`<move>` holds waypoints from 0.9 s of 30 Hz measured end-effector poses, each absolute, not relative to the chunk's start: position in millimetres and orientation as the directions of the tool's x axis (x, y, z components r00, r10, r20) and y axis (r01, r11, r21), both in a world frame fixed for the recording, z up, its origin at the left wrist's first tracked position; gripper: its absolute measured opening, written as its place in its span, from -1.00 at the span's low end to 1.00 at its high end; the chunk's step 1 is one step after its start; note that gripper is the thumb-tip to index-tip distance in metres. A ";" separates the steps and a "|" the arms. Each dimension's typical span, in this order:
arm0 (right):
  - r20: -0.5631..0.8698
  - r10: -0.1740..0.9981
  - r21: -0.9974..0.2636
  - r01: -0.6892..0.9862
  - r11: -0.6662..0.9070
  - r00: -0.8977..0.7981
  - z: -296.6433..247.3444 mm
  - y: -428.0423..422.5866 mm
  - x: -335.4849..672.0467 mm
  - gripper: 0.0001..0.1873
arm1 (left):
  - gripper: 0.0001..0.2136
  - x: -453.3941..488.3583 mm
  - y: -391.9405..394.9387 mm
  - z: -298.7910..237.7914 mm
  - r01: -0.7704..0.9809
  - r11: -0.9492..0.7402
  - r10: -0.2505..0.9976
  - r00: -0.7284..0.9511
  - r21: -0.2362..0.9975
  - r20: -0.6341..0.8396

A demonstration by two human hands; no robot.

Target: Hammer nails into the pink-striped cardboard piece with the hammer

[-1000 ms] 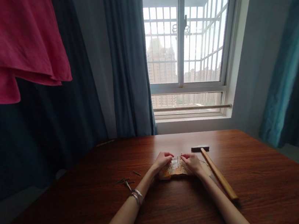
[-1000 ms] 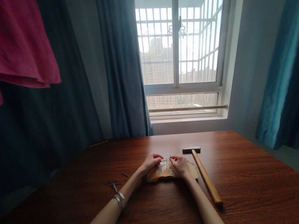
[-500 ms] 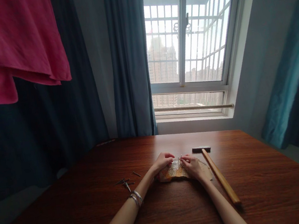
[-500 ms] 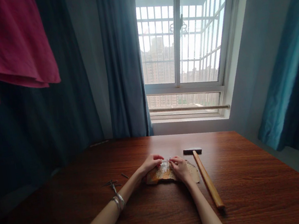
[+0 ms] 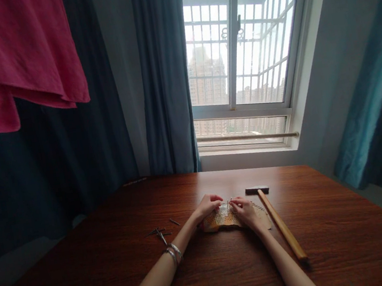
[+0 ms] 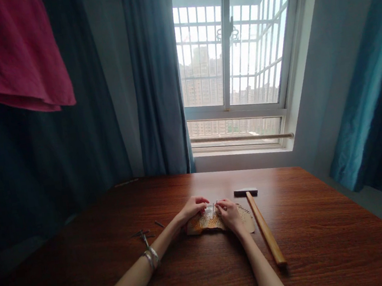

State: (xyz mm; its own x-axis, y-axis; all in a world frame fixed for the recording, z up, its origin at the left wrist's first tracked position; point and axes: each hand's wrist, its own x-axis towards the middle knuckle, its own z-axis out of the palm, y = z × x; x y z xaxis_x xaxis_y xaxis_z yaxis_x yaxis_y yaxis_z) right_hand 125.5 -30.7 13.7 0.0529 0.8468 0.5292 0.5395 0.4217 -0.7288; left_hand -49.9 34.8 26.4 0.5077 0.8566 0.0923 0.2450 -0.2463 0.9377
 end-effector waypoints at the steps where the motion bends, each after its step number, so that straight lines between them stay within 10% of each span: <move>1: 0.532 0.845 -0.727 0.540 0.424 0.052 14.0 -31.0 125.3 -0.73 | -0.69 -50.1 34.7 26.4 0.248 -0.243 0.858 0.505 0.938 0.089; 27: 0.530 0.847 -0.725 0.541 0.427 0.042 2.9 -23.6 127.1 -0.73 | -0.69 -49.7 36.3 24.9 0.252 -0.251 0.866 0.489 0.935 0.100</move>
State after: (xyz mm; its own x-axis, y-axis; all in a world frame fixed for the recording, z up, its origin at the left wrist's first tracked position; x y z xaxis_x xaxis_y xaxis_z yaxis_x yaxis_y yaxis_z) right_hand 127.1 -23.6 2.9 0.0425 0.8468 0.5302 0.5410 0.4267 -0.7248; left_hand -49.7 36.3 24.9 0.4893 0.8663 0.1004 0.2520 -0.2506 0.9347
